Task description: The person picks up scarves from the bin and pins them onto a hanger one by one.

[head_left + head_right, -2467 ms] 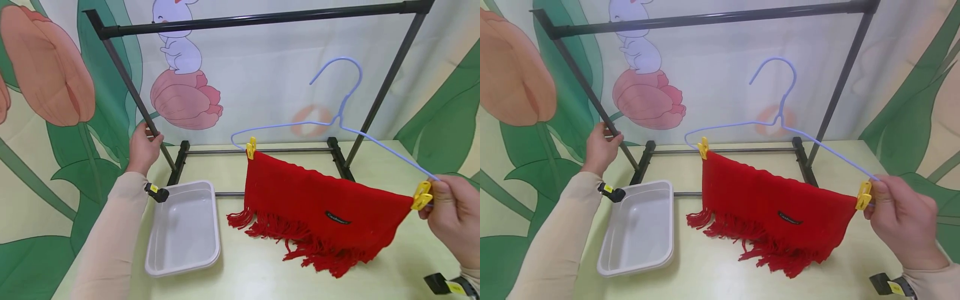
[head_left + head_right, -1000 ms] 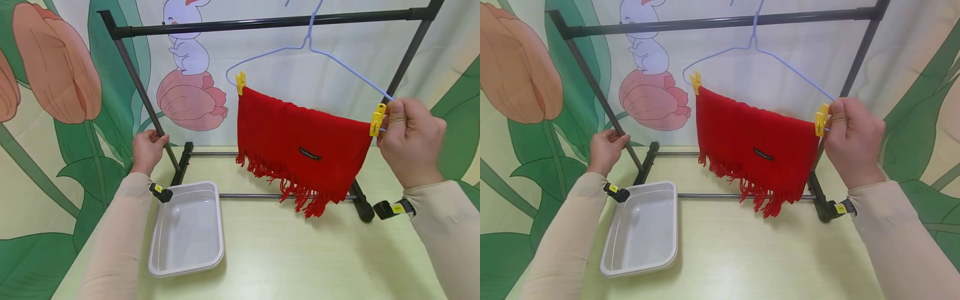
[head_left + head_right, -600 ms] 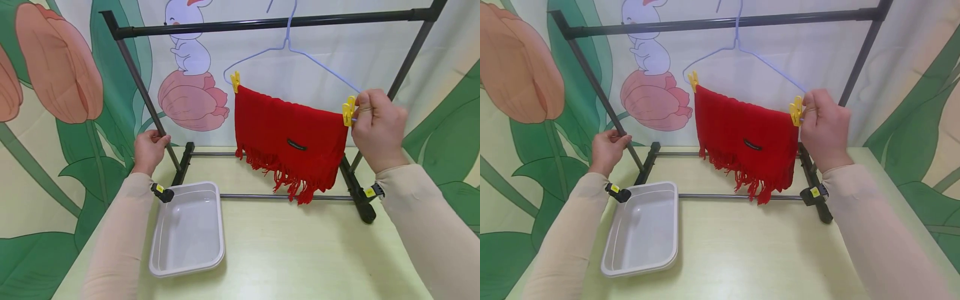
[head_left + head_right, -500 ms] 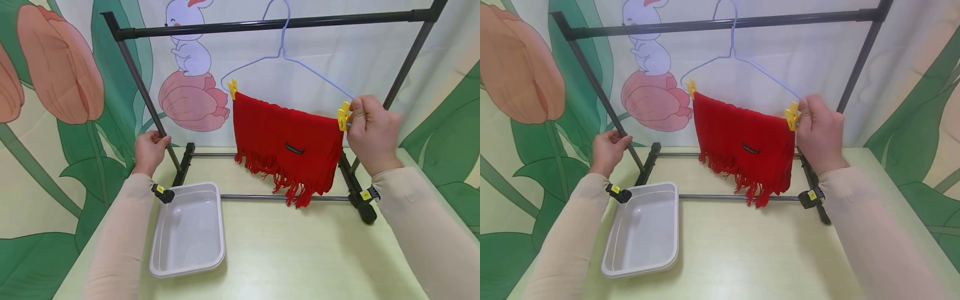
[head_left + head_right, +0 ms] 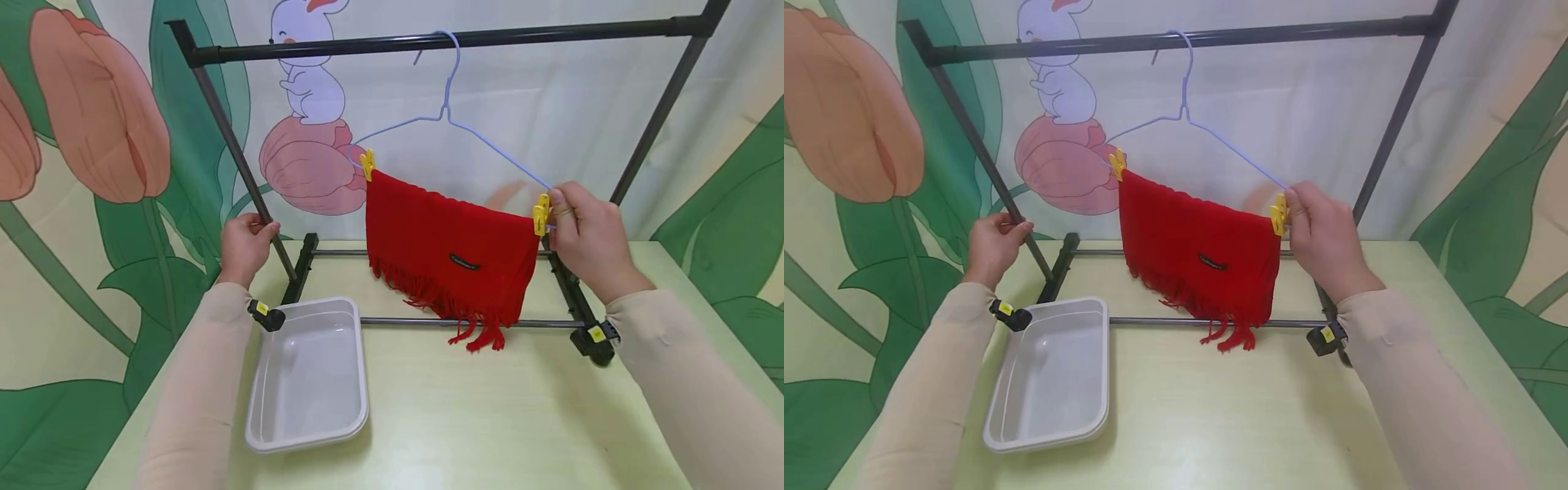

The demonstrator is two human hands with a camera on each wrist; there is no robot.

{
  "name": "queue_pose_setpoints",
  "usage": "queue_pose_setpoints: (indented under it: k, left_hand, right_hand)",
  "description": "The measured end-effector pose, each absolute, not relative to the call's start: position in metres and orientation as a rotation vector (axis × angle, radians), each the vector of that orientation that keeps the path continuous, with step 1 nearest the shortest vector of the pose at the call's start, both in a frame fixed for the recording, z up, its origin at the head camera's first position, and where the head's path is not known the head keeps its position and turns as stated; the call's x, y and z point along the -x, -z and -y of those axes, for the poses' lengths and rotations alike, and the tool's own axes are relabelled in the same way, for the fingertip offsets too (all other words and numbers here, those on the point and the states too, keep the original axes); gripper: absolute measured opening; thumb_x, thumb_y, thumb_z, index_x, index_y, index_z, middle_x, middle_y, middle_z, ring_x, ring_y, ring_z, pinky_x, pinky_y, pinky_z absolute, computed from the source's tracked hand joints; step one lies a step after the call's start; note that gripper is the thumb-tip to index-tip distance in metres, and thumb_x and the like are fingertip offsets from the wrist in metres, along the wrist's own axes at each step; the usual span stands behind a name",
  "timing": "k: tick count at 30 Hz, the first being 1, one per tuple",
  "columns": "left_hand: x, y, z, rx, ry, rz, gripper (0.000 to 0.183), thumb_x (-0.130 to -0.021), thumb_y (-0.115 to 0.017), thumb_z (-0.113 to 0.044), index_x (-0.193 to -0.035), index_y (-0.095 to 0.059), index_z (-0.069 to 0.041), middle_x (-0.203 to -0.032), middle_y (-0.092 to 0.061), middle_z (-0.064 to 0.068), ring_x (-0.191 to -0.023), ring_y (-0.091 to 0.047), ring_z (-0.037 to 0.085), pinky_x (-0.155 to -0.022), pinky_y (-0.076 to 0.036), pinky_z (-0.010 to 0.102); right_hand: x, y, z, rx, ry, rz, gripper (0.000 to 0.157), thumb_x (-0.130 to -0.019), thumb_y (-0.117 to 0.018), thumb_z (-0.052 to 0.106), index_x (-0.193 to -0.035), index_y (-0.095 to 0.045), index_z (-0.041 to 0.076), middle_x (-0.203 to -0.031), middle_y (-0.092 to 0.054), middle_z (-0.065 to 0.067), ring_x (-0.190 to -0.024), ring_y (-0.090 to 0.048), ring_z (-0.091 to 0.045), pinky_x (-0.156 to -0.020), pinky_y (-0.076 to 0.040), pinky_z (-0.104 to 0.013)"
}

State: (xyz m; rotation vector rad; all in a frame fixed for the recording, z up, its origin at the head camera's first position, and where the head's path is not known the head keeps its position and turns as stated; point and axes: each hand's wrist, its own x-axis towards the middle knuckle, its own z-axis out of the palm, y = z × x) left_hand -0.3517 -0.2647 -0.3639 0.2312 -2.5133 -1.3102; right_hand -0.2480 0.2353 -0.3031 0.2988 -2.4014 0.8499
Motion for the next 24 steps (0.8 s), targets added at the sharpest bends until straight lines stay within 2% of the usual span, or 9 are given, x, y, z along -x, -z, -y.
queue_pose_setpoints:
  k: [6, 13, 16, 20, 24]
  left_hand:
    - [0.352, 0.361, 0.263, -0.197, 1.226, 2.537, 0.035, -0.110, -0.064, -0.024, -0.130, -0.071, 0.003, -0.121, -0.074, 0.025, -0.107, -0.065, 0.031, -0.083, -0.048, 0.033]
    - [0.351, 0.357, 0.264, -0.175, 1.165, 2.597, 0.037, -0.112, -0.062, -0.026, -0.132, -0.070, 0.004, -0.125, -0.073, 0.026, -0.110, -0.064, 0.035, -0.087, -0.051, 0.040]
    - [0.349, 0.359, 0.267, -0.164, 1.118, 2.618, 0.040, -0.111, -0.062, -0.029, -0.131, -0.071, 0.004, -0.125, -0.073, 0.026, -0.110, -0.063, 0.037, -0.087, -0.052, 0.042]
    - [0.343, 0.361, 0.275, -0.204, 1.022, 2.633, 0.047, -0.110, -0.064, -0.039, -0.126, -0.072, 0.004, -0.118, -0.074, 0.026, -0.103, -0.065, 0.037, -0.077, -0.052, 0.040]
    - [0.334, 0.360, 0.282, -0.246, 0.950, 2.615, 0.053, -0.112, -0.056, -0.047, -0.118, -0.072, 0.003, -0.108, -0.073, 0.025, -0.094, -0.064, 0.035, -0.067, -0.047, 0.038]
  right_hand:
    - [0.247, 0.301, -0.238, -0.313, -0.914, 2.455, 0.035, -0.117, -0.043, 0.033, -0.118, -0.063, 0.004, -0.100, -0.071, -0.019, -0.076, -0.067, -0.030, -0.066, -0.047, -0.006]
    - [0.249, 0.301, -0.245, -0.305, -0.952, 2.479, 0.039, -0.117, -0.041, 0.037, -0.120, -0.063, 0.005, -0.099, -0.071, -0.017, -0.070, -0.066, -0.017, -0.067, -0.051, -0.010]
    - [0.248, 0.301, -0.248, -0.299, -0.951, 2.505, 0.042, -0.117, -0.040, 0.040, -0.122, -0.064, 0.006, -0.099, -0.071, -0.017, -0.072, -0.067, -0.016, -0.068, -0.051, -0.016]
    - [0.246, 0.303, -0.257, -0.296, -0.919, 2.548, 0.047, -0.117, -0.037, 0.042, -0.131, -0.063, 0.006, -0.100, -0.072, -0.016, -0.075, -0.068, -0.013, -0.067, -0.049, -0.023]
    - [0.241, 0.306, -0.271, -0.291, -0.887, 2.532, 0.048, -0.118, -0.035, 0.039, -0.133, -0.064, 0.004, -0.097, -0.071, -0.014, -0.075, -0.063, -0.003, -0.067, -0.045, -0.023]
